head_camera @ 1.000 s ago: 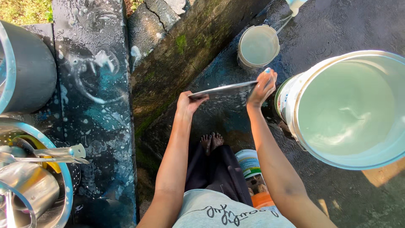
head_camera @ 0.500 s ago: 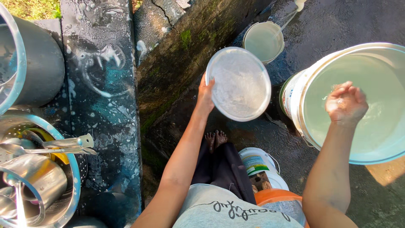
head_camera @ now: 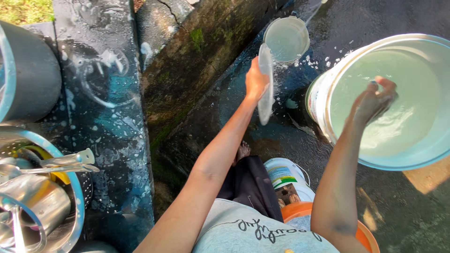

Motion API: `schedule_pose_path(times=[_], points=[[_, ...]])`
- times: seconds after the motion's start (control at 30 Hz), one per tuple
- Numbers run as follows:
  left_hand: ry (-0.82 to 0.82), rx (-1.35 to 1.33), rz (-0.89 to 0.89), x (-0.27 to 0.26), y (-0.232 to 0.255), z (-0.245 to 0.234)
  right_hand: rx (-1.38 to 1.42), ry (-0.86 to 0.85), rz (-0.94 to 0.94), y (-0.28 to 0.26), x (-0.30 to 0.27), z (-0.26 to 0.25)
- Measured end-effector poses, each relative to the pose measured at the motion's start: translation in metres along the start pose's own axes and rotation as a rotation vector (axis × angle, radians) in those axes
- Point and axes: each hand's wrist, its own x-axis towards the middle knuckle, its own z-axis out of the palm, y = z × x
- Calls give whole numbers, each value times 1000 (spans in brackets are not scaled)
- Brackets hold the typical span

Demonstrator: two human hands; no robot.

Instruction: The person scrubs several metal lids and a plate with a scouring pad and soapy water on a stone slab, then rinses each item in a bucket of water and places them into an orange basin.

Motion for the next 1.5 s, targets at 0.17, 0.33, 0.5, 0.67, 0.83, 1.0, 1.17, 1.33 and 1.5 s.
schedule_pose_path(times=[0.17, 0.33, 0.5, 0.67, 0.83, 1.0, 1.17, 1.33, 1.5], points=[[32, 283, 19, -5, 2, -20, 1008, -262, 409, 36, 63, -59], [-116, 463, 137, -10, 18, -24, 587, -1124, 434, -77, 30, 31], [-210, 502, 219, 1, 50, -15, 422, -741, 60, -94, -20, 80], [-228, 490, 78, 2, 55, -38, 19, 188, 54, 12, 24, -7], [-100, 308, 115, 4, 36, -51, 1026, -131, 323, 93, 81, -56], [17, 87, 6, 6, 9, -48, 847, -858, 381, -27, 37, -7], [150, -126, 67, -5, 1, -23, 31, -1166, 487, -107, -41, 115], [192, -165, 137, -16, 2, -22, -431, -456, 60, -32, -14, 36], [151, -227, 200, -14, 11, -41, 159, 150, 371, 88, 49, -63]])
